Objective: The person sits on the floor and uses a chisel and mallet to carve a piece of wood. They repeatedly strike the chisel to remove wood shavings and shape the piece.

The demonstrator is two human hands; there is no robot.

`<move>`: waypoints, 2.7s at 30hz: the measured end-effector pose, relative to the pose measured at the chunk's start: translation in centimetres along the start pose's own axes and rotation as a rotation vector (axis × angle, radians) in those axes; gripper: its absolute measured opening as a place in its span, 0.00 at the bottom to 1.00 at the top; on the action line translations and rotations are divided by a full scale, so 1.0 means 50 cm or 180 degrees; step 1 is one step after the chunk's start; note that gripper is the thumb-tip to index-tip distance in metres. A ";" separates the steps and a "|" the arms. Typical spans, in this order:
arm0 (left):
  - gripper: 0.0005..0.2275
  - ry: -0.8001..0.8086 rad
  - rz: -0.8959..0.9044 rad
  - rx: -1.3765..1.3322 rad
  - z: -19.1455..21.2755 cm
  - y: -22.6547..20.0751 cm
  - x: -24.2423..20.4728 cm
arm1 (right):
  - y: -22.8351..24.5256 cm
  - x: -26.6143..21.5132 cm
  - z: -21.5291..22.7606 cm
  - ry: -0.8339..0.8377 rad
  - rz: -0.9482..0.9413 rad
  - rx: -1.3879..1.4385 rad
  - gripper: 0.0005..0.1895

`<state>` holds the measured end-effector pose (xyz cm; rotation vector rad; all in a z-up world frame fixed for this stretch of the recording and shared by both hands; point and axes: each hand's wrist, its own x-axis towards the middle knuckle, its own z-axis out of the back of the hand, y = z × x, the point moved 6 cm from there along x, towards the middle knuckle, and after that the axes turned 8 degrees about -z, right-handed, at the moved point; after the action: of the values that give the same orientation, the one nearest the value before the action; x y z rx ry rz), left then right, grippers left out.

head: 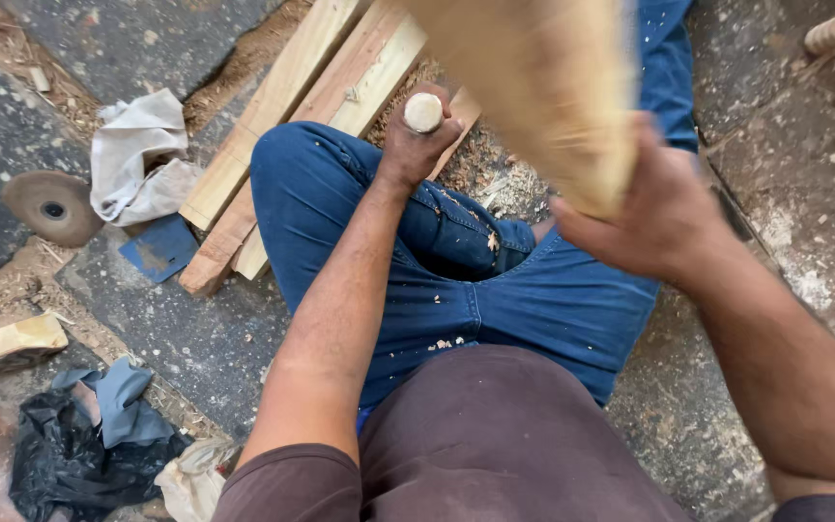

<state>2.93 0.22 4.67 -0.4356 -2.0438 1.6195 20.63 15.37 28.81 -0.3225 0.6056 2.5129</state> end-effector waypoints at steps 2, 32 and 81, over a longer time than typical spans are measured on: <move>0.13 0.0059 -0.0336 0.0374 0.004 0.015 0.009 | 0.051 0.043 -0.048 0.0556 0.0019 -0.0909 0.37; 0.13 0.0833 -0.0658 0.1079 -0.022 0.047 0.005 | 0.099 0.013 -0.002 -0.0396 0.1075 -0.0518 0.40; 0.10 0.0463 -0.0377 0.0623 -0.030 0.033 0.010 | 0.090 -0.114 0.017 -0.1207 0.2476 0.1180 0.32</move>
<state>3.27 2.10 3.41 -0.3446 -1.7519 1.6463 22.81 9.87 33.07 0.6326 1.1754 2.9540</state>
